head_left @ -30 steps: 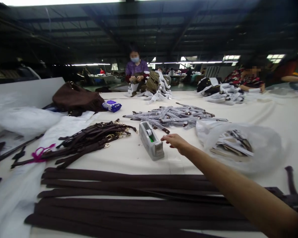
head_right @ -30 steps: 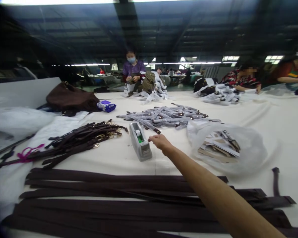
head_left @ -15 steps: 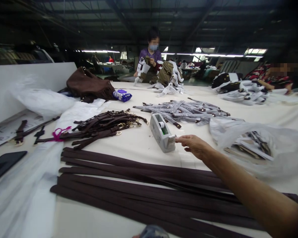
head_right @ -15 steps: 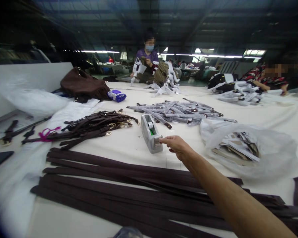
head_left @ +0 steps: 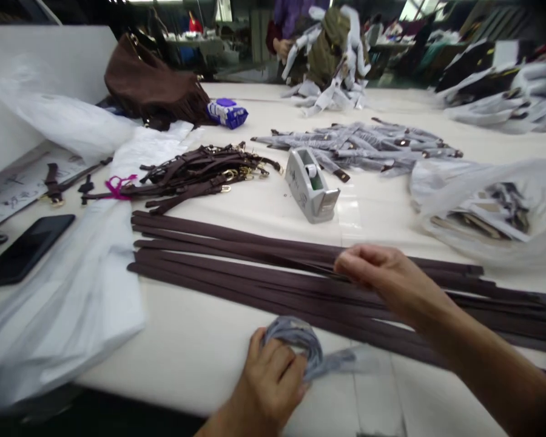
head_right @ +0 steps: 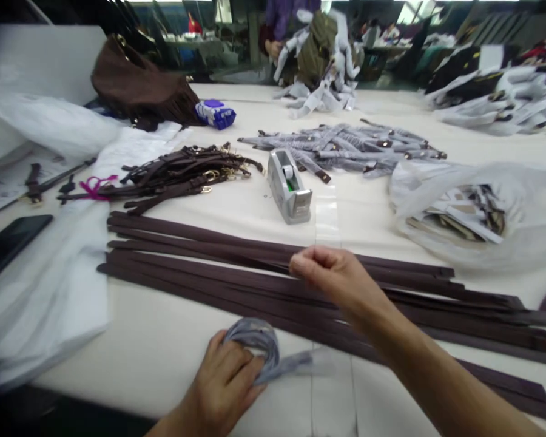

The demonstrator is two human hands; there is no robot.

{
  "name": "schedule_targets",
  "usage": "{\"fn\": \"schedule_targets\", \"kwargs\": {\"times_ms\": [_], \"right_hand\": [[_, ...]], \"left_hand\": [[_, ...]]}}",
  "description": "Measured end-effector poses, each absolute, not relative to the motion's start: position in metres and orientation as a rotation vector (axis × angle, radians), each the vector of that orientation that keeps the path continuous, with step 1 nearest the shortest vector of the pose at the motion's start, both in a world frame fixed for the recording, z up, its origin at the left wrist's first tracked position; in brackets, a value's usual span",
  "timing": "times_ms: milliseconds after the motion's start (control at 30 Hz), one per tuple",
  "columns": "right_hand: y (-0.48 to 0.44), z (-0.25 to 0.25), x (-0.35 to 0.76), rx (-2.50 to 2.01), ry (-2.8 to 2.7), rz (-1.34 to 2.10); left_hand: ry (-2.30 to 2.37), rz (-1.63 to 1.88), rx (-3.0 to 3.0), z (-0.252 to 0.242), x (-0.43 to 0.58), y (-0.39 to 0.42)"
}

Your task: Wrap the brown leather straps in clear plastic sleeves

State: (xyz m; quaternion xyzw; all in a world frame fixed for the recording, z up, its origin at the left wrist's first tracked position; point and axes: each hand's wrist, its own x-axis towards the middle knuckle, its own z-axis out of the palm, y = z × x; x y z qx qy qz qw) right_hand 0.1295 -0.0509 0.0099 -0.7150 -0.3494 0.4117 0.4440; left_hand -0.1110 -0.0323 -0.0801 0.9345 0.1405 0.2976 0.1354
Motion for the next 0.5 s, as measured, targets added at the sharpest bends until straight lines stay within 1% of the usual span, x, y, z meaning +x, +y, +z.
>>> {"fn": "schedule_targets", "kwargs": {"times_ms": [100, 200, 300, 367, 433, 500], "right_hand": [[-0.098, 0.01, 0.08, -1.609, -0.849, 1.421], [-0.124, -0.007, 0.046, -1.563, -0.735, 1.554], [-0.135, -0.025, 0.032, -1.56, -0.703, 1.566], [-0.137, -0.027, 0.032, -1.575, -0.692, 1.535], [-0.137, -0.019, 0.042, -1.595, -0.685, 1.452], [-0.137, -0.006, 0.063, -1.622, -0.694, 1.264]], "left_hand": [[0.42, 0.791, 2.621, -0.071, -0.112, -0.034], [0.433, 0.783, 2.568, -0.065, -0.113, -0.034], [0.435, 0.783, 2.577, -0.064, -0.115, -0.035], [0.414, 0.773, 2.605, -0.066, -0.116, -0.035], [0.405, 0.76, 2.634, -0.071, -0.117, -0.037], [0.414, 0.776, 2.666, -0.078, -0.117, -0.038]]}}
